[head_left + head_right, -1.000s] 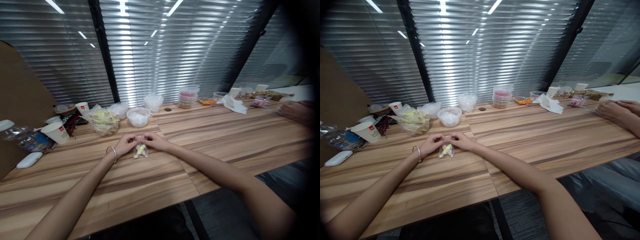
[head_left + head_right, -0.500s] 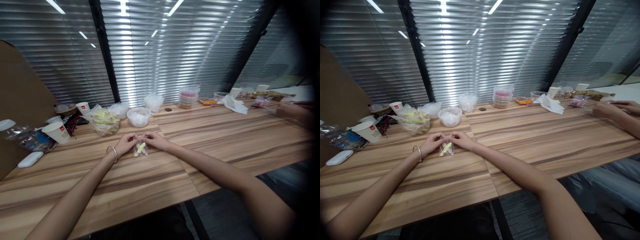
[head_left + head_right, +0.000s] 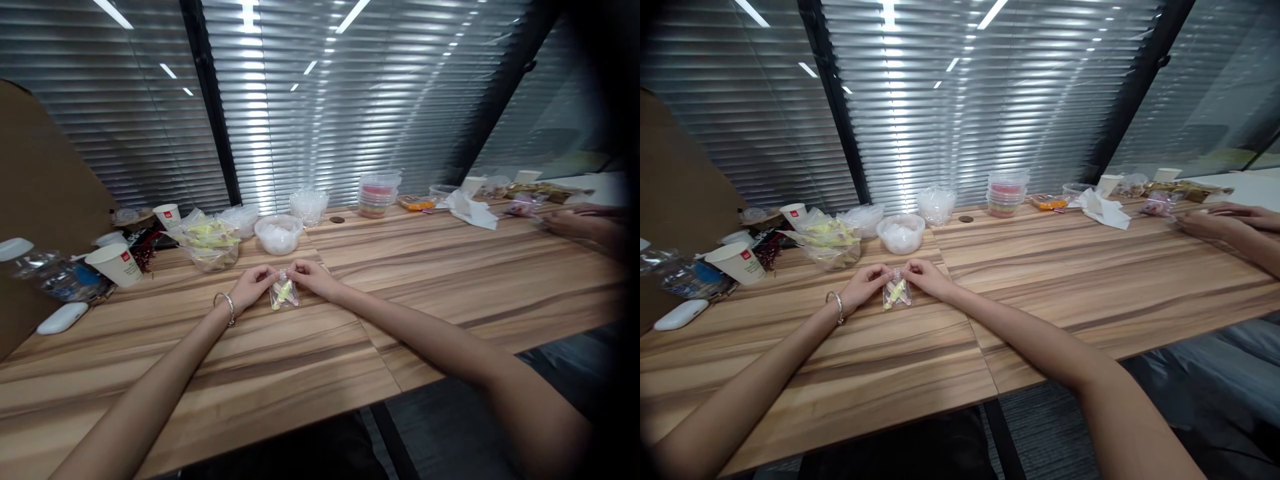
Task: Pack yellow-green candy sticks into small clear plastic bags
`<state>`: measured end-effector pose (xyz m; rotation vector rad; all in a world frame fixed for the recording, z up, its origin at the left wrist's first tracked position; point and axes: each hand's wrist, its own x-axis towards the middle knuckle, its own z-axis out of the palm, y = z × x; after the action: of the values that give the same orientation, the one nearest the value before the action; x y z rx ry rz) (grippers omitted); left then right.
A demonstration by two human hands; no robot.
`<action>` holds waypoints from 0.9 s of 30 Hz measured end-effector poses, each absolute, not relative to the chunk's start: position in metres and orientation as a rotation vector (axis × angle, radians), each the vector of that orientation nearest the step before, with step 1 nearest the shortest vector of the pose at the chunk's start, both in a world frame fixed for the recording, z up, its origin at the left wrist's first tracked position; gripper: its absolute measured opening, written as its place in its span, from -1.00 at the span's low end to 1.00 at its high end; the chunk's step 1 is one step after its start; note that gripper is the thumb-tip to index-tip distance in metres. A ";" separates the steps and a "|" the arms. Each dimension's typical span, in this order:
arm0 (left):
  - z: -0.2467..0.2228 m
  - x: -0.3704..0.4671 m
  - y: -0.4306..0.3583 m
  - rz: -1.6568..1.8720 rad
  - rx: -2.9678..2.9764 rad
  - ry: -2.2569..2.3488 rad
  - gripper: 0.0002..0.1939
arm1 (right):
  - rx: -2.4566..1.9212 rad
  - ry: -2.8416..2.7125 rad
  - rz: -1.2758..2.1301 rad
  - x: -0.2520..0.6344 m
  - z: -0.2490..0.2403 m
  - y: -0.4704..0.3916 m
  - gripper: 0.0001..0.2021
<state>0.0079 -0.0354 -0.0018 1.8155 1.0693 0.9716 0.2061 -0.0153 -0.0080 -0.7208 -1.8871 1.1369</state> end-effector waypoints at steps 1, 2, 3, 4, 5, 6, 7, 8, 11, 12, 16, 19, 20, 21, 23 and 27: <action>-0.002 0.008 -0.036 0.971 1.815 1.064 -0.67 | -0.720 -1.892 1.136 0.206 -0.008 -0.016 -0.69; -0.002 0.008 -0.036 0.972 1.809 1.057 -0.67 | -0.718 -1.891 1.141 0.206 -0.007 -0.016 -0.69; -0.001 0.009 -0.036 0.976 1.796 1.050 -0.67 | -0.716 -1.883 1.152 0.206 -0.007 -0.016 -0.69; -0.001 0.009 -0.036 0.982 1.775 1.043 -0.67 | -0.715 -1.871 1.165 0.206 -0.007 -0.016 -0.68; 0.000 0.009 -0.037 0.986 1.749 1.039 -0.67 | -0.716 -1.858 1.175 0.206 -0.008 -0.015 -0.68; 0.000 0.010 -0.038 0.987 1.721 1.036 -0.66 | -0.720 -1.845 1.180 0.206 -0.009 -0.014 -0.67; 0.001 0.010 -0.038 0.987 1.694 1.035 -0.65 | -0.727 -1.830 1.177 0.206 -0.010 -0.013 -0.67; 0.002 0.011 -0.039 0.990 1.668 1.035 -0.64 | -0.737 -1.813 1.164 0.206 -0.012 -0.012 -0.67; 0.003 0.011 -0.041 1.011 1.611 1.038 -0.60 | -0.759 -1.740 1.098 0.207 -0.015 -0.008 -0.68; 0.004 0.011 -0.042 1.012 1.603 1.040 -0.60 | -0.758 -1.717 1.077 0.207 -0.016 -0.007 -0.68; 0.006 0.011 -0.044 0.967 1.589 1.033 -0.67 | -0.746 -1.708 1.012 0.207 -0.014 -0.007 -0.69; 0.008 0.011 -0.046 0.978 1.555 1.026 -0.70 | -0.734 -1.718 1.000 0.206 -0.014 -0.008 -0.69; 0.008 0.011 -0.046 0.991 1.544 1.030 -0.70 | -0.733 -1.708 1.006 0.206 -0.015 -0.007 -0.69; 0.008 0.011 -0.045 1.006 1.536 1.037 -0.70 | -0.736 -1.693 1.013 0.206 -0.016 -0.006 -0.69; 0.007 0.010 -0.044 1.043 1.522 1.063 -0.71 | -0.747 -1.668 1.004 0.207 -0.017 -0.004 -0.68; 0.002 0.006 -0.038 1.140 1.506 1.122 -0.74 | -0.739 -1.769 0.656 0.211 0.000 -0.016 -0.73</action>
<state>0.0064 -0.0384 0.0024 1.5057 1.1221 1.1401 0.2113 -0.0160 -0.0001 -0.7394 -1.7686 0.6556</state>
